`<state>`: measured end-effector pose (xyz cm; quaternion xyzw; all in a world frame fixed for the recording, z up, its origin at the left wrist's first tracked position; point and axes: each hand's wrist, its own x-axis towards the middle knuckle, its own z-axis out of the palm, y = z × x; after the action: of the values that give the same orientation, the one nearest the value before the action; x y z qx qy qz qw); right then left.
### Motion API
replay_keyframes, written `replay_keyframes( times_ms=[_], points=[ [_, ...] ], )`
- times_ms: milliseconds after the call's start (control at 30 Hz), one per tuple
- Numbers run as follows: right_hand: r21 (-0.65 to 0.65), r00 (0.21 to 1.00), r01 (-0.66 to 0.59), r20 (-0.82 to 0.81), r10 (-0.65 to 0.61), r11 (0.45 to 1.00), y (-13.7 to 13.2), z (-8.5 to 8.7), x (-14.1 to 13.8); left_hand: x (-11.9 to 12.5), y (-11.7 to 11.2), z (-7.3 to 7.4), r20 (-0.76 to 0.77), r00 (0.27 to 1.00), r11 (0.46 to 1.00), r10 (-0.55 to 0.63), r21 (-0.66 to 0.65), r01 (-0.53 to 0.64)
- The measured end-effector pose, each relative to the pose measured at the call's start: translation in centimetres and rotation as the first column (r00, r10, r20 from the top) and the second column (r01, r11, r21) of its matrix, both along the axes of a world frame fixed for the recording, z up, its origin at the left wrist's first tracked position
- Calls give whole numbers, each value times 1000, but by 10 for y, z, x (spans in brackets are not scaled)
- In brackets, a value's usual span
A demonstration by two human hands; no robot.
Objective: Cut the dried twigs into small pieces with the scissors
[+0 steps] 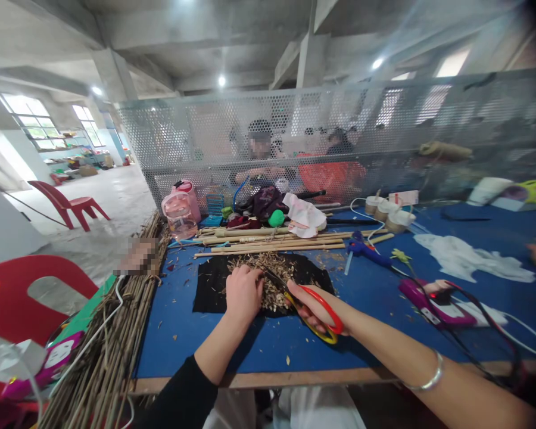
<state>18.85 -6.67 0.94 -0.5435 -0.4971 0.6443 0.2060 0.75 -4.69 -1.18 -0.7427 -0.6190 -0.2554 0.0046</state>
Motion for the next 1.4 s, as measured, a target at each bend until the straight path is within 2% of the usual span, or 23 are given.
replay_keyframes(
  times_ms=[167, 367, 533, 833, 1000, 1133, 1300, 1400],
  points=[
    [4, 1000, -5, -1, 5, 1000, 1, 2, -2, -1, 6, 6, -46, 998, 996, 38, -84, -42],
    [-55, 1000, 6, 22, -4, 998, 2, 1, -2, 0, 6, 1, 46, 999, 998, -11, -63, 14],
    [-37, 1000, 2, -3, -2, 999, 3, 0, -2, 1, 8, -4, 66, 997, 998, -30, -62, 34],
    [22, 1000, -2, 31, 1, 1000, 4, 5, -4, -3, 7, -7, 225, 968, 994, -109, 47, 101],
    [-4, 999, -6, 33, 6, 1000, 3, 3, -5, -6, 3, -7, 247, 955, 986, -163, 64, 152],
    [-15, 994, 19, 112, -17, 1000, 2, 5, -8, -9, 1, -6, 262, 957, 992, -124, 55, 114],
    [-45, 1000, -4, 17, 4, 999, 0, 5, -8, -11, 1, -5, 274, 961, 999, -33, 20, 28],
    [-17, 1000, -25, 6, 25, 1000, -2, 4, -10, -10, 1, -5, 285, 957, 999, -48, 39, 38]
  ],
)
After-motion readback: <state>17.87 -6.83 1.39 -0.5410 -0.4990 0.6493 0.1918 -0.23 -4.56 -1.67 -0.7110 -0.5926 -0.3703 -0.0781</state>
